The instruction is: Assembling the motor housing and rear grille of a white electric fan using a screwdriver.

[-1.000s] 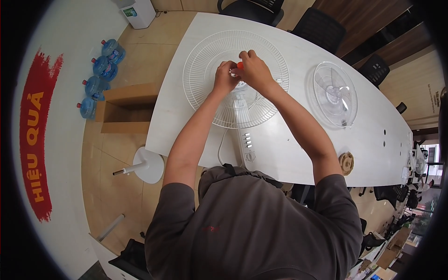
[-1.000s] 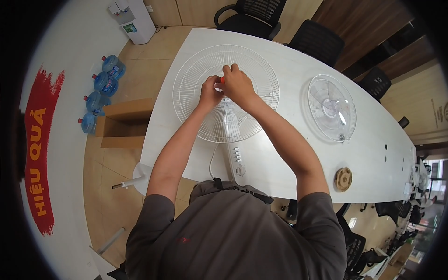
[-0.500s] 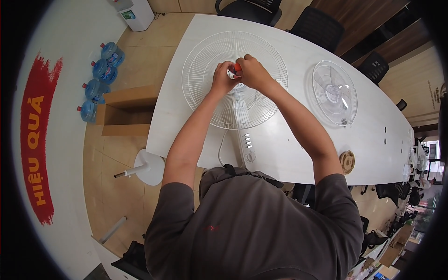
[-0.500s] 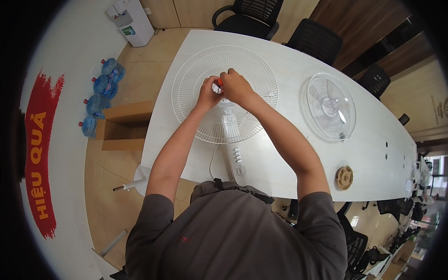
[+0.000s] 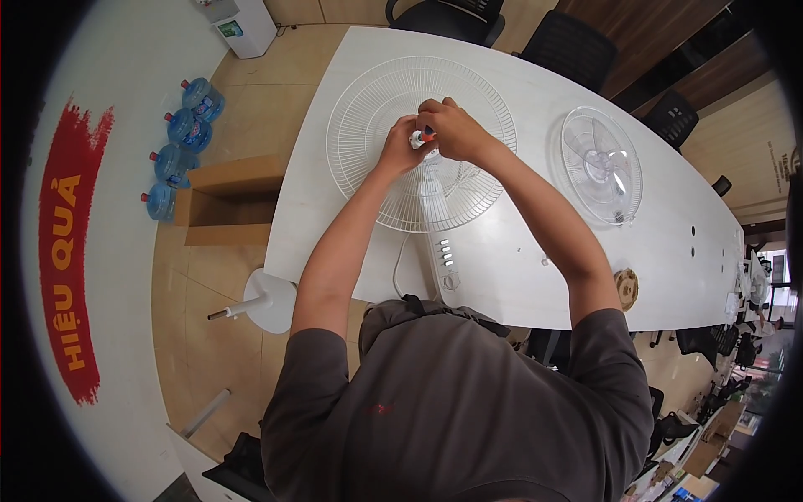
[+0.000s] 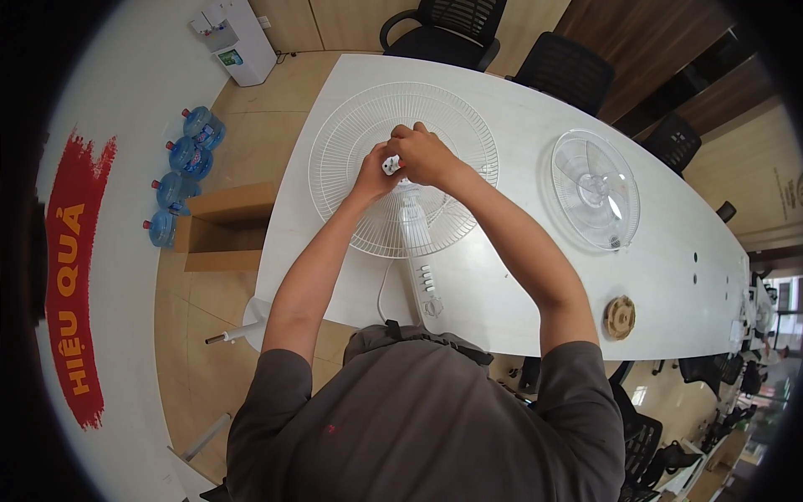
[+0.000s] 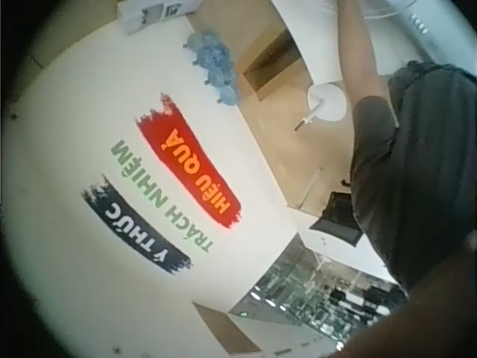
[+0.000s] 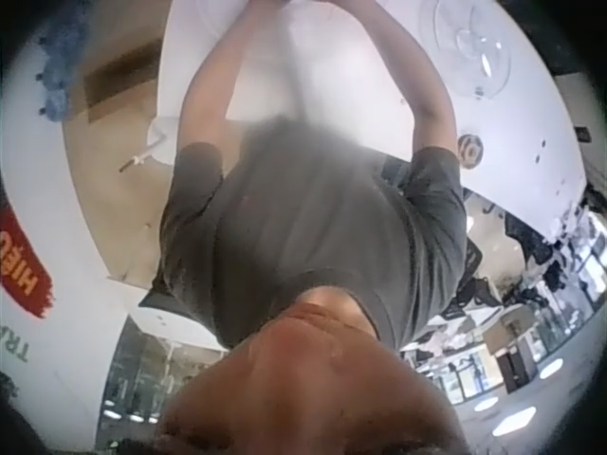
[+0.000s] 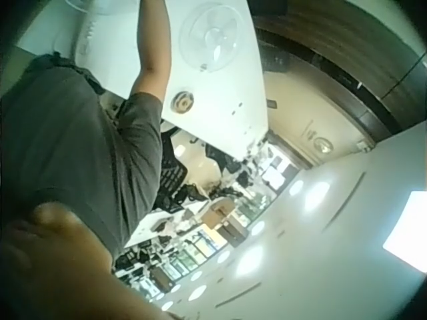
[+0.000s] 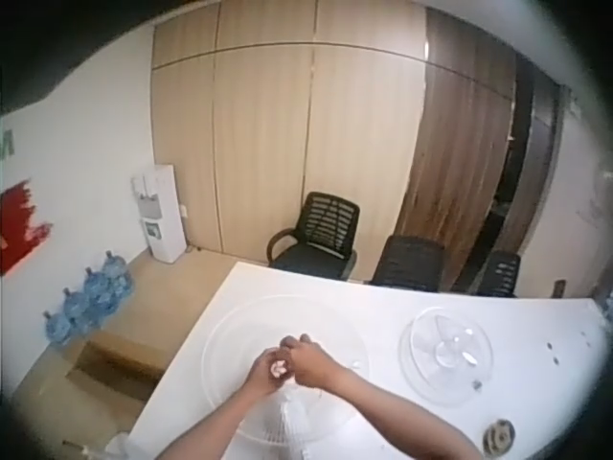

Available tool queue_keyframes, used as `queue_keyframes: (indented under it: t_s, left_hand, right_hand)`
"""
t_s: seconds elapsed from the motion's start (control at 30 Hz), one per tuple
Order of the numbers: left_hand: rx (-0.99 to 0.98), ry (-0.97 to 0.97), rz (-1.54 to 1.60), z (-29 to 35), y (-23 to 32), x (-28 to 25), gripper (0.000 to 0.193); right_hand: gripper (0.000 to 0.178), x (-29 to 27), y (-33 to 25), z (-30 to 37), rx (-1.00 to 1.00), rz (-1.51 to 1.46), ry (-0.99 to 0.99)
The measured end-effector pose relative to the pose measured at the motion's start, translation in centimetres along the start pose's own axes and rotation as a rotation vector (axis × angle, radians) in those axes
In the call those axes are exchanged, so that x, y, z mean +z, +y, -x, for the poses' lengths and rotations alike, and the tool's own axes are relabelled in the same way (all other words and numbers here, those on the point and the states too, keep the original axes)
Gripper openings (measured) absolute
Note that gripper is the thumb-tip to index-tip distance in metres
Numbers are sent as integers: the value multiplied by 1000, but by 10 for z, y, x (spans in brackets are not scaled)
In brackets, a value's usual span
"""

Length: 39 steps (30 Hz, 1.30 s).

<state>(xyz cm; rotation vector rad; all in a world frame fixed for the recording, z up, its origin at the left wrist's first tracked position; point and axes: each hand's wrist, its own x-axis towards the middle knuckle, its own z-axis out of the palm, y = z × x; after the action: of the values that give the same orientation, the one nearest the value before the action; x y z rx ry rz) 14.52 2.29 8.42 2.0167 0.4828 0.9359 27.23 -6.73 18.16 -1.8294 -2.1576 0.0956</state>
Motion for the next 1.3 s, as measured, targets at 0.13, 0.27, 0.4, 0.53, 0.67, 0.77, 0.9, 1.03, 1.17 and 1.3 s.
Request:
queue_keyframes:
  t_s: [0.13, 0.27, 0.4, 0.53, 0.67, 0.77, 0.9, 1.03, 1.17, 1.3]
  left_hand:
    - [-47, 30, 27, 2, -19, -1, 35]
    - [-71, 20, -83, 0, -11, -3, 38]
    - [-69, 80, -121, 6, -10, -8, 39]
    - [-143, 91, -103, 16, -15, -18, 39]
    - [-149, 136, -117, 25, -26, -22, 38]
    - [-128, 163, -96, 36, -29, -17, 38]
    - [-165, 119, -17, 48, -17, 0, 36]
    - [-276, 4, 225, 46, -9, 25, 34]
    - [-283, -86, 400, 46, 5, 54, 16]
    - [-103, -87, 269, 55, 50, 91, 12]
  right_hand:
    - [30, 3, -24, -1, 111, -90, 313]
    - [29, 7, -17, -1, 405, -129, 86]
    - [29, 7, -9, 0, 327, -146, 115]
    - [25, -2, -12, 1, 351, -181, 110]
    - [23, -11, -12, 4, 356, -211, 117]
    - [23, -25, -14, 11, 343, -234, 166]
    - [22, -60, -21, 38, 355, -282, 260]
    - [27, -89, -22, 72, 419, -334, 332]
    - [30, -106, -19, 114, 506, -306, 384]
    - [32, -133, -11, 190, 705, -392, 553]
